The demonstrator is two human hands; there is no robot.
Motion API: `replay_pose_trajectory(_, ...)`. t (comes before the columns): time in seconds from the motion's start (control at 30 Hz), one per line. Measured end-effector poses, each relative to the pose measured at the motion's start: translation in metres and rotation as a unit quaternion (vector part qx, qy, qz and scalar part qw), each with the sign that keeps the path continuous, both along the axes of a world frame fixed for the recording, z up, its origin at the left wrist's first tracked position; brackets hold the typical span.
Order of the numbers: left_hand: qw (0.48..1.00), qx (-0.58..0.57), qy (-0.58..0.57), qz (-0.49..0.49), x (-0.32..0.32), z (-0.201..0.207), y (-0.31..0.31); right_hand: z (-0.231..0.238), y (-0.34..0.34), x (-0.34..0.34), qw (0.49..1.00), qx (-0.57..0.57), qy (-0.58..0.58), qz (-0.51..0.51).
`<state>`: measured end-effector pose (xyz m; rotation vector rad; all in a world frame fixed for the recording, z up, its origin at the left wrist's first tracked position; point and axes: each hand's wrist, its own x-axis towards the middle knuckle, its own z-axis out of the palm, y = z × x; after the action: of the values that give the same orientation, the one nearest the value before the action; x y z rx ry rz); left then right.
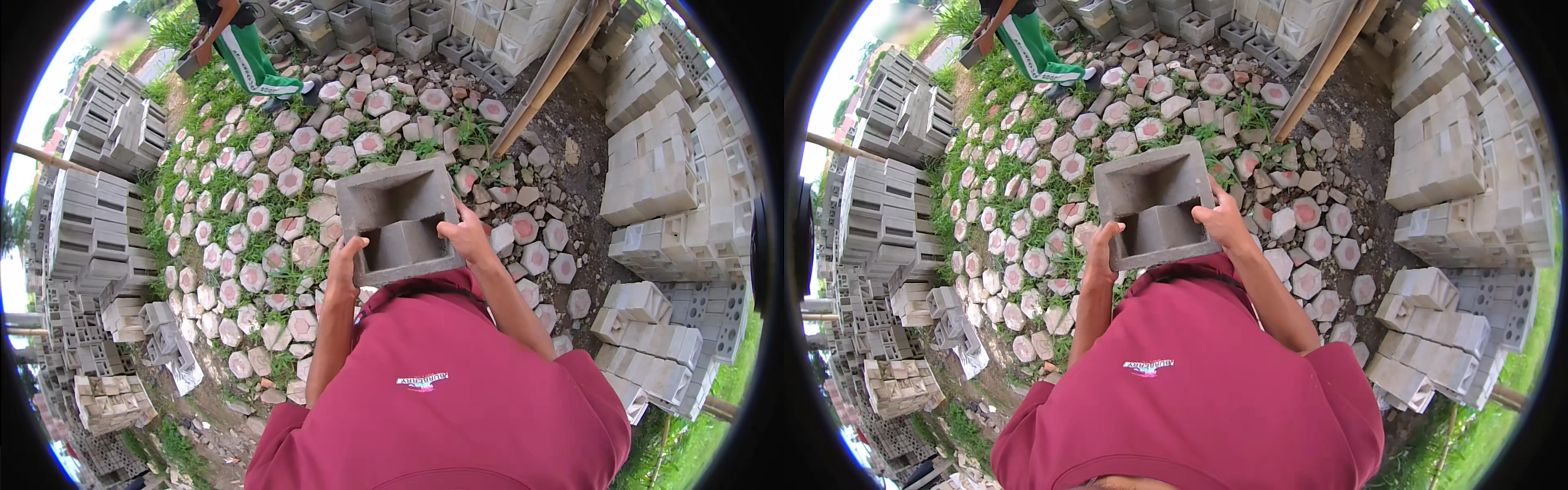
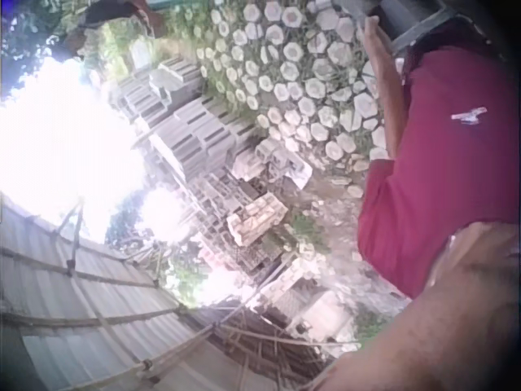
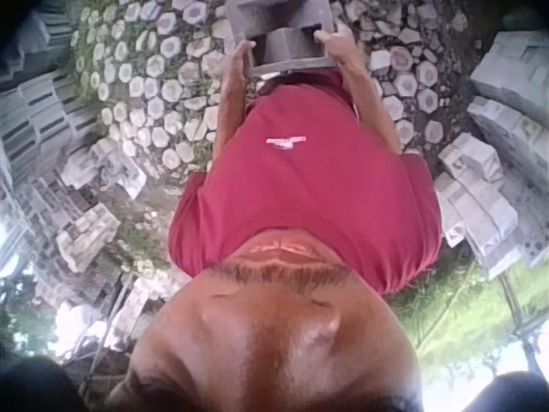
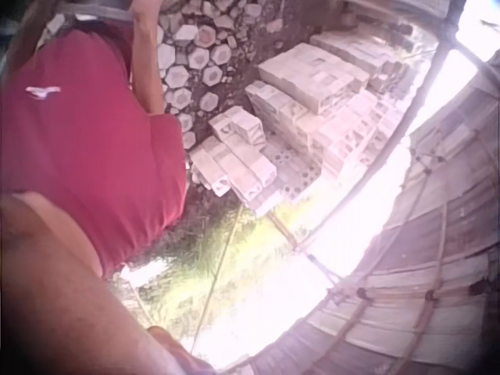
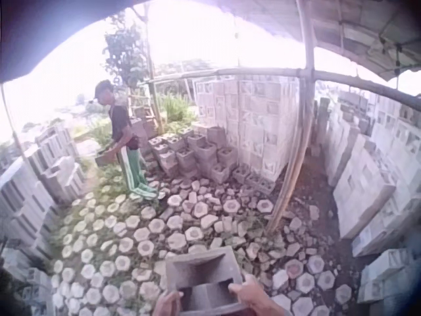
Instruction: The person picks up decorative concrete blocks by hand and stacks them onto a pile in an outdoor area.
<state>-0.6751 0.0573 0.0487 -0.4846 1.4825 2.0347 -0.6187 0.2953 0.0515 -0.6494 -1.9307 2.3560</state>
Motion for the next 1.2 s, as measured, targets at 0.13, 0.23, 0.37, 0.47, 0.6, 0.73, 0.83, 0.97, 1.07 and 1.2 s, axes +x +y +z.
replay_pose_trajectory(0.13,1.000,-0.009,0.026,0.010,-0.057,0.011,0.022,0.024,0.019,-0.057,1.000,0.004,0.003,-0.006)
replay_pose_trajectory(0.23,0.999,0.012,0.032,0.013,-0.109,0.017,0.032,0.034,0.031,-0.105,1.000,0.001,0.018,-0.010)
replay_pose_trajectory(0.37,0.999,-0.025,0.004,-0.044,-0.179,0.012,0.034,0.036,0.039,-0.161,1.000,0.006,-0.002,-0.014)
replay_pose_trajectory(0.47,0.997,0.008,-0.013,-0.069,-0.233,0.008,0.041,0.035,0.041,-0.209,0.999,0.018,-0.002,-0.037)
replay_pose_trajectory(0.6,0.993,-0.038,-0.017,-0.106,-0.313,0.012,0.054,0.016,0.039,-0.261,0.997,0.015,-0.025,-0.077)
replay_pose_trajectory(0.73,0.986,-0.021,0.030,-0.164,-0.392,-0.001,0.060,0.019,0.031,-0.326,0.990,0.015,-0.005,-0.141)
replay_pose_trajectory(0.83,0.989,-0.020,-0.009,-0.145,-0.438,0.014,0.064,0.014,0.029,-0.370,0.986,0.013,-0.011,-0.163)
replay_pose_trajectory(0.97,0.981,-0.014,-0.007,-0.193,-0.489,0.002,0.058,0.014,0.022,-0.408,0.983,0.000,-0.018,-0.184)
replay_pose_trajectory(1.07,0.978,-0.023,-0.019,-0.207,-0.525,0.002,0.073,0.003,0.034,-0.438,0.982,-0.006,-0.025,-0.186)
replay_pose_trajectory(1.2,0.975,-0.047,-0.038,-0.216,-0.581,0.002,0.095,-0.008,0.053,-0.486,0.981,-0.019,-0.035,-0.191)
